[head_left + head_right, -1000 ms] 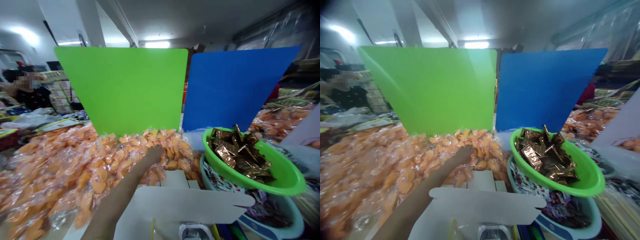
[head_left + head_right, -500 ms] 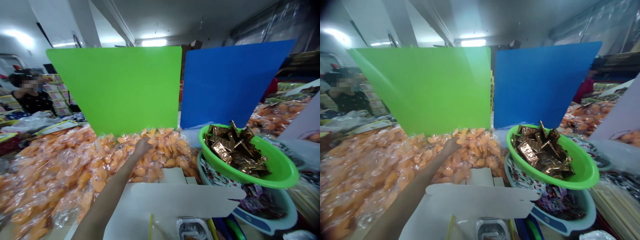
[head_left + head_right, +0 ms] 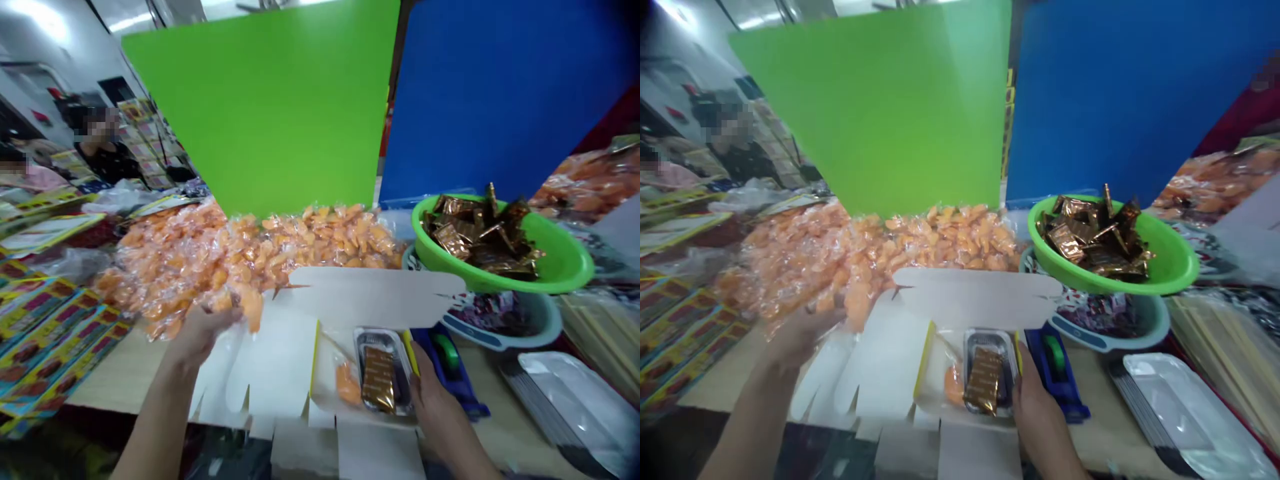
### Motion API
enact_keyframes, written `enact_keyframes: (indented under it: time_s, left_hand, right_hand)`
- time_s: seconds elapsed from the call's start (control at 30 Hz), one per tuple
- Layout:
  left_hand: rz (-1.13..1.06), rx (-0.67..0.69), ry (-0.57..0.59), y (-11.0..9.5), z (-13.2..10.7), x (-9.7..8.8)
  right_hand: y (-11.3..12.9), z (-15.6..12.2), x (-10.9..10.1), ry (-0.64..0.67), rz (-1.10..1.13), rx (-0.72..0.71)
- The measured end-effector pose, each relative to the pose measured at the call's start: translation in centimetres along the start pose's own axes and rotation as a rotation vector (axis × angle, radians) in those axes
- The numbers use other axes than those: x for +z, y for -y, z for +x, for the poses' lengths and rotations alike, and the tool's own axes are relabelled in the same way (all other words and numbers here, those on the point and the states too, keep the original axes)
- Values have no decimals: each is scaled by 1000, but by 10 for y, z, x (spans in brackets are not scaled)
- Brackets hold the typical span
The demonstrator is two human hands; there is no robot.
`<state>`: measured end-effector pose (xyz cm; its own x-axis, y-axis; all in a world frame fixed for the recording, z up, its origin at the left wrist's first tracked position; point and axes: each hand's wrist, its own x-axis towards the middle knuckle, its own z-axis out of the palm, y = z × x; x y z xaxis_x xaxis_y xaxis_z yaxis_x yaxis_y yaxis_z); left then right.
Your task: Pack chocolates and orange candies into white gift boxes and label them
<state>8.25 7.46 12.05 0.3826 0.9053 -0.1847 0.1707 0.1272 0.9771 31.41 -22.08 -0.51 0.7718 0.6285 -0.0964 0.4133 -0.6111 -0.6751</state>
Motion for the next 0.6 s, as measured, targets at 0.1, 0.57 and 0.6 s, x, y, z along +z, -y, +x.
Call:
enact_keyframes:
  time_s: [0.1, 0.57, 0.6]
  left_hand:
    - [8, -76, 128, 18, -46, 28]
    - [488, 320, 265, 50, -77, 133]
    - [571, 383, 285, 54, -81, 135]
  right_hand:
    - [-1, 1, 2, 57, -48, -74]
    - [6, -2, 3, 34, -118, -136]
    - [6, -2, 2, 37, -119, -129]
